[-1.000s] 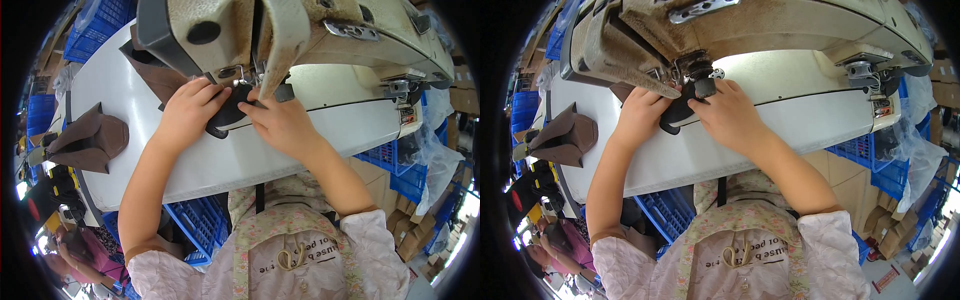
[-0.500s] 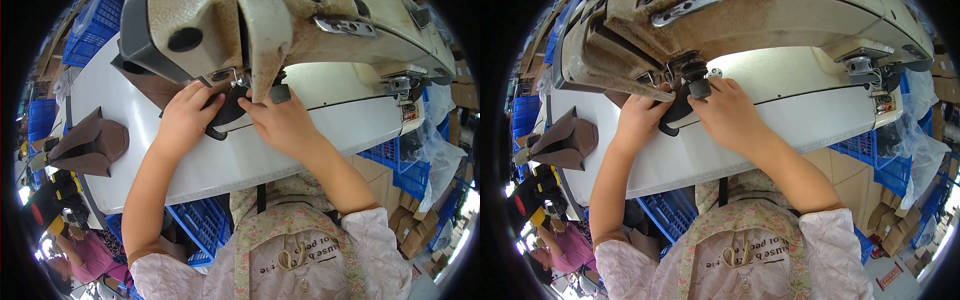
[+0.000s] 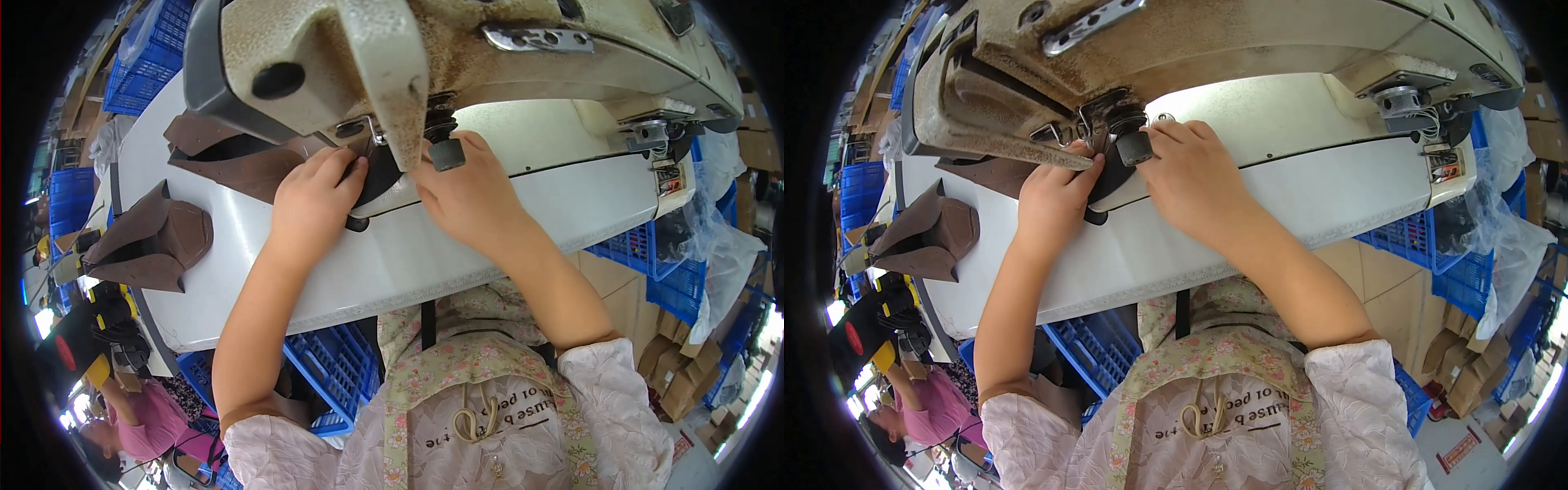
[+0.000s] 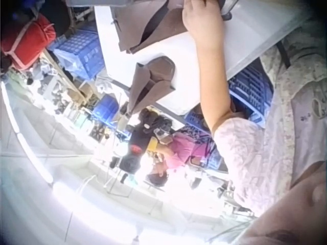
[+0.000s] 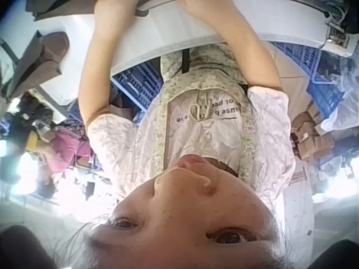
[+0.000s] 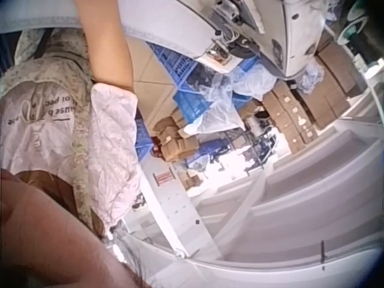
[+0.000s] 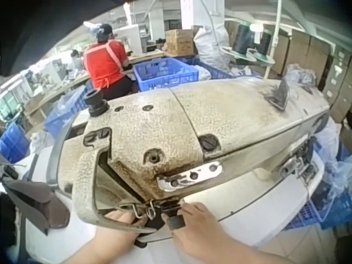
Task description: The recorder uses a heavy-duty industrial sewing machine to stitch together brown leather shoe upper components, including attaching reinforcement strips and trim.
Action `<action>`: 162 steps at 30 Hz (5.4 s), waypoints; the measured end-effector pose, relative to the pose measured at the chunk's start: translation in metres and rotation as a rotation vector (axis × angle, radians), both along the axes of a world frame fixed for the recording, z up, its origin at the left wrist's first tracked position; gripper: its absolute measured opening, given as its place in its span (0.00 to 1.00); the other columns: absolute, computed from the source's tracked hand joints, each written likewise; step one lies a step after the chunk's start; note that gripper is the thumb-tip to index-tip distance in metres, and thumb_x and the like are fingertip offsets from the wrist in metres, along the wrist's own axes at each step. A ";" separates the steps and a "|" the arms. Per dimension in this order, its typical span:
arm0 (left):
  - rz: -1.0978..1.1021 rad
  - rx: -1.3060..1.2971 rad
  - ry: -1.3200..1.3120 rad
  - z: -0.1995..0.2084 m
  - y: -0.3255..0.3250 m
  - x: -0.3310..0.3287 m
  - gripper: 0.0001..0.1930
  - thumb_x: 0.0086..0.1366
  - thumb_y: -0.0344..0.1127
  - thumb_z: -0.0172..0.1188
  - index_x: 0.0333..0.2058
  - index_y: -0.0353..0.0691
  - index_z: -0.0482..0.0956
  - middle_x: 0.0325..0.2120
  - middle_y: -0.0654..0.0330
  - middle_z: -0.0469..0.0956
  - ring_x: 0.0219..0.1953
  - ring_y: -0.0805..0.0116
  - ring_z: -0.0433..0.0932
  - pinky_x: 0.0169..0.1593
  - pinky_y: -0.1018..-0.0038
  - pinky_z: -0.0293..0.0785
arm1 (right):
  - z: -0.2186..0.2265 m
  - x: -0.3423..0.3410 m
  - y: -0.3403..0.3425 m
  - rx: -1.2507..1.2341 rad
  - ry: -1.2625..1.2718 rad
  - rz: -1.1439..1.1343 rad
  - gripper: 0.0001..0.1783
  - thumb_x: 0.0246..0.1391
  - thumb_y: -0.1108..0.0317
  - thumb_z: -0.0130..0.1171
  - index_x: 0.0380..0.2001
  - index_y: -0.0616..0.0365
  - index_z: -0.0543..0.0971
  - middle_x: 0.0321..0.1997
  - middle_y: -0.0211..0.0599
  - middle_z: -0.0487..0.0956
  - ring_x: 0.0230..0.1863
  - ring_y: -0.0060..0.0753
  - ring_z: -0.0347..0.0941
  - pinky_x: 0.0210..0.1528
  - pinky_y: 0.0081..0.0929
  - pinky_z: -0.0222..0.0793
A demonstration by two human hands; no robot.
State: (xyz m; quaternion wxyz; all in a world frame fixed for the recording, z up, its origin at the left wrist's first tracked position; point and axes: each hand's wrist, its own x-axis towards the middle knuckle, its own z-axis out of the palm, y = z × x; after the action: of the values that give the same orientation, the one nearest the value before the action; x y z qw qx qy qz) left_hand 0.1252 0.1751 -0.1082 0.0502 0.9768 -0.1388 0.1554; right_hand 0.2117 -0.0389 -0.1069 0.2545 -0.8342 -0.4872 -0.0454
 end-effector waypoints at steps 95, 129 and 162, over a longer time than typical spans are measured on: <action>0.036 0.531 0.137 0.029 -0.020 -0.007 0.21 0.55 0.33 0.60 0.48 0.34 0.82 0.51 0.52 0.82 0.49 0.63 0.80 0.38 0.70 0.71 | -0.014 -0.029 0.011 0.109 -0.005 -0.006 0.12 0.47 0.68 0.63 0.38 0.55 0.83 0.44 0.33 0.80 0.52 0.34 0.75 0.61 0.40 0.64; 0.034 0.541 0.375 0.070 -0.010 -0.045 0.46 0.42 0.34 0.73 0.64 0.37 0.67 0.66 0.55 0.67 0.62 0.55 0.70 0.63 0.61 0.68 | -0.018 -0.005 0.008 0.170 0.017 0.026 0.04 0.47 0.68 0.64 0.27 0.52 0.79 0.44 0.39 0.79 0.51 0.37 0.76 0.63 0.42 0.65; 0.001 0.718 0.163 0.080 -0.025 -0.060 0.30 0.62 0.41 0.54 0.63 0.41 0.70 0.66 0.57 0.68 0.70 0.62 0.63 0.72 0.58 0.55 | -0.005 -0.071 0.037 0.460 1.075 -0.087 0.17 0.56 0.76 0.63 0.46 0.60 0.70 0.29 0.41 0.82 0.30 0.38 0.81 0.32 0.32 0.74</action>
State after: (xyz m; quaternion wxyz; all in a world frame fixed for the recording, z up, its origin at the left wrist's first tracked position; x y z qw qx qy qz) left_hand 0.0652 0.1500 -0.0281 -0.2851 0.9414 -0.1794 0.0184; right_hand 0.1408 -0.0020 -0.1124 0.6384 -0.6826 -0.2327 0.2690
